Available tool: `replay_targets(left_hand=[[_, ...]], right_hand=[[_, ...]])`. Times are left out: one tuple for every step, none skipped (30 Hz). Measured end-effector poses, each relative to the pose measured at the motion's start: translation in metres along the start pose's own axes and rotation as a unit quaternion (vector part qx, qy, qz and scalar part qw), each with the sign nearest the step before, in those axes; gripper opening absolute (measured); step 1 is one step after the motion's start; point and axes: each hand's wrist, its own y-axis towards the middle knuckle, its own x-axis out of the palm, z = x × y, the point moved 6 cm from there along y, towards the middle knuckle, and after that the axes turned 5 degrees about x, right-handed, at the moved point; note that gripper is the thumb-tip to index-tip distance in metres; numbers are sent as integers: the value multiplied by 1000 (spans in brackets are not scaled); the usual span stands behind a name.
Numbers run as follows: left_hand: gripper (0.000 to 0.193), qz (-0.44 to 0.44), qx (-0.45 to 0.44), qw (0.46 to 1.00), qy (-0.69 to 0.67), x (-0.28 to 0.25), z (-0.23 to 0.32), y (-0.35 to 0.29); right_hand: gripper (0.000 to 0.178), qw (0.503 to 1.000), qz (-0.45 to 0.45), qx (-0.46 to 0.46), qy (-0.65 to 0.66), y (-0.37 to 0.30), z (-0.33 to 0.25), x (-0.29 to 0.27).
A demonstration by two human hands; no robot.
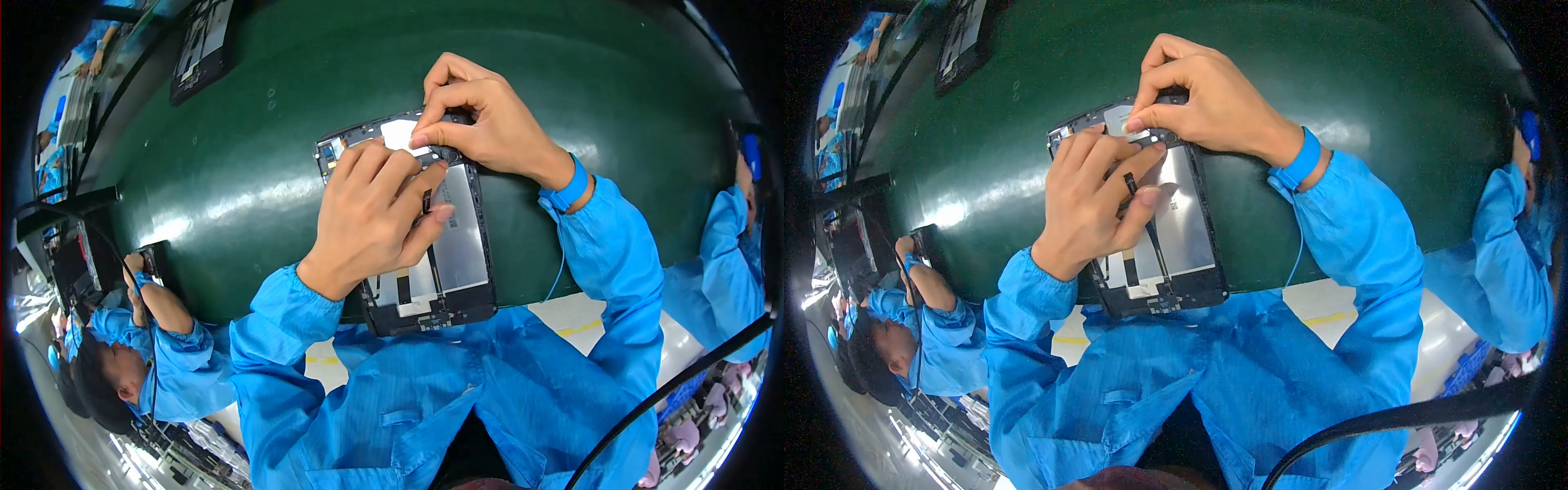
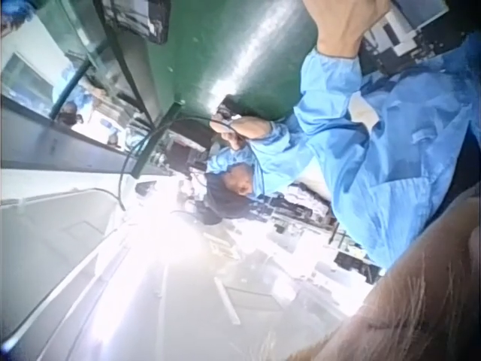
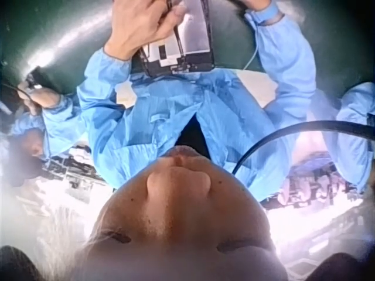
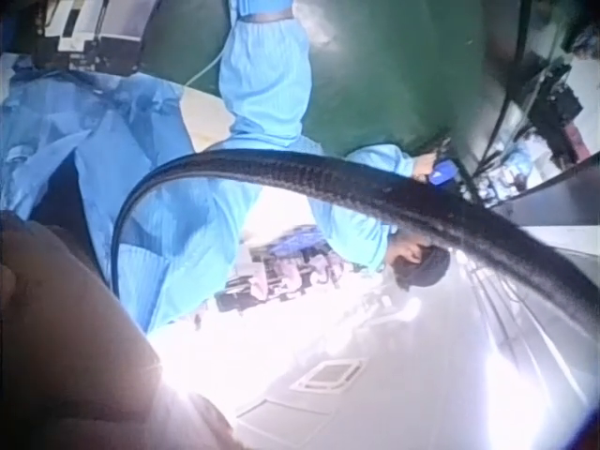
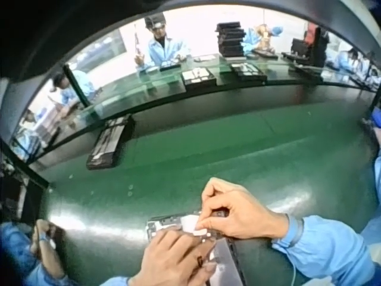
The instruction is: The person assembles the internal components of a tablet by placing a circuit board, a battery, and an internal ribbon cable into a tablet housing. The person uses tweezers to manipulate the internal ribbon cable.
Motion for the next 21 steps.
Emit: replay_targets(left_hand=[[37,-4,6,1000,20,-1,1,1],[35,-7,11,999,39,-2,3,3],[35,-8,14,999,38,-2,4,3],[34,-16,17,999,48,-1,4,3],[34,-24,19,998,59,-1,4,4],[34,-25,21,998,59,-1,4,5],[35,-33,16,998,48,-1,4,6],[37,-42,10,998,37,0,3,6],[37,-43,12,998,37,0,3,7],[38,-37,6,999,29,0,2,8],[40,-31,-2,999,21,0,1,8],[40,-33,0,999,20,0,-1,8],[42,-33,3,999,8,0,-4,7],[43,-33,6,999,-6,1,-7,7],[43,-34,7,999,-6,1,-9,7],[47,-27,13,999,-13,1,-9,7],[51,-21,19,999,-20,0,-10,7],[51,-21,21,999,-20,-1,-9,8],[50,-21,18,999,-30,-3,-9,8],[50,-21,15,999,-39,-3,-10,8],[50,-21,15,999,-39,-3,-11,7]], right_hand=[[15,1000,3,1,1,0,1,0],[16,1000,3,-1,2,0,1,0],[17,1000,2,-3,4,-1,2,0],[17,1000,5,-2,3,-1,1,0],[17,1000,6,0,6,-1,1,1],[18,1000,6,1,8,-1,1,0],[18,1000,9,1,8,-1,2,-1],[18,1000,8,1,5,-2,2,-1],[18,1000,7,1,2,-2,3,-1],[18,1000,10,2,3,-2,4,-1],[19,1000,14,-4,1,-2,4,-1],[19,1000,18,-9,-1,-2,4,-2],[19,1000,21,-8,0,-2,5,-1],[19,1000,17,-2,6,-1,6,-1],[19,1000,12,4,12,-1,7,-1],[19,1000,14,4,12,-1,6,-2],[19,1000,14,10,13,-2,5,-2],[19,1000,13,15,13,-2,5,-2],[19,1000,14,15,13,-3,4,-3],[19,1000,13,16,12,-3,5,-3],[19,1000,11,18,12,-2,7,-2]])
